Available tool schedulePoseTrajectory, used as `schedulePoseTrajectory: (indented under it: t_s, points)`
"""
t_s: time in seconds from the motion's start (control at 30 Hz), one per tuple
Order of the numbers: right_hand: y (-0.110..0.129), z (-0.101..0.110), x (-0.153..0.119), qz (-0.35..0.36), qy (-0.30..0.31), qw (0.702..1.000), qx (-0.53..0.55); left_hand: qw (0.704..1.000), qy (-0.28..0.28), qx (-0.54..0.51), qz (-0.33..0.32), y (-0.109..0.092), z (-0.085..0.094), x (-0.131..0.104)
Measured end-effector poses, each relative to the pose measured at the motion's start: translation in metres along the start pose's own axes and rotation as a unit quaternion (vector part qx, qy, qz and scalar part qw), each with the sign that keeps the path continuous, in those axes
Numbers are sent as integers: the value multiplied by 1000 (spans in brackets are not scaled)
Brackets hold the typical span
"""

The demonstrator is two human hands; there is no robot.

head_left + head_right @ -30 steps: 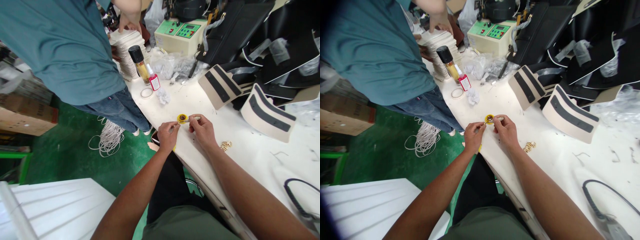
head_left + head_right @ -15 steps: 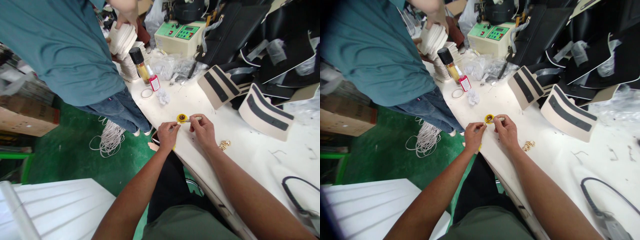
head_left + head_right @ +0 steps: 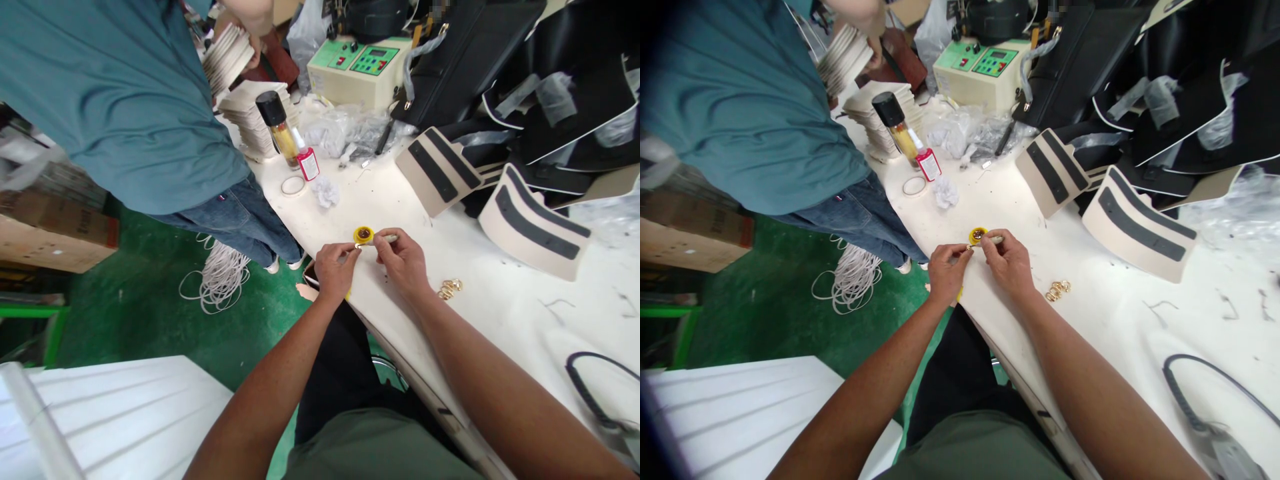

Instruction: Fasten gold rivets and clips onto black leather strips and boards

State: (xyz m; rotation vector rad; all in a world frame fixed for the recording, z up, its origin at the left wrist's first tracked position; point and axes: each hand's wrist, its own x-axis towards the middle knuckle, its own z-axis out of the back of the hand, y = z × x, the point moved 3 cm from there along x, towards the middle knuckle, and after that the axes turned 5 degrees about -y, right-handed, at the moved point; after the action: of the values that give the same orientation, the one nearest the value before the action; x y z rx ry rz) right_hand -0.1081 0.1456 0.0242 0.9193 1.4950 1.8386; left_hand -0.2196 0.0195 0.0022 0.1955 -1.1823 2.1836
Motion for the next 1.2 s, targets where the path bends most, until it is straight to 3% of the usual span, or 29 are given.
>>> schedulePoseTrajectory:
  t_s: [0.1,0.2,0.33,0.47,0.6,0.7,0.83,0.97,1.1,1.2]
  points:
    - [2,-1,-2,35,13,999,-38,1000,3,3,-7,0,-1,0]
    - [2,2,-4,10,14,1000,-21,1000,11,13,-17,-2,-2,-1]
    - [7,15,-5,-38,-56,997,45,997,40,53,-36,-2,-1,1]
    - [14,45,-5,-54,-151,976,145,991,83,72,-72,-1,8,6]
    - [20,87,-15,-45,-217,953,208,982,117,121,-85,3,15,17]
    - [20,115,-28,-52,-263,933,240,977,124,158,-75,4,17,29]
    - [18,136,-48,-71,-284,918,266,977,98,180,-65,-5,19,36]
    - [13,144,-66,-88,-287,911,285,979,82,147,-115,-39,14,6]
    - [6,145,-77,-118,-279,895,327,945,200,21,-258,-90,-21,-50]
    - [4,145,-79,-137,-268,877,374,929,250,32,-270,-112,-49,-74]
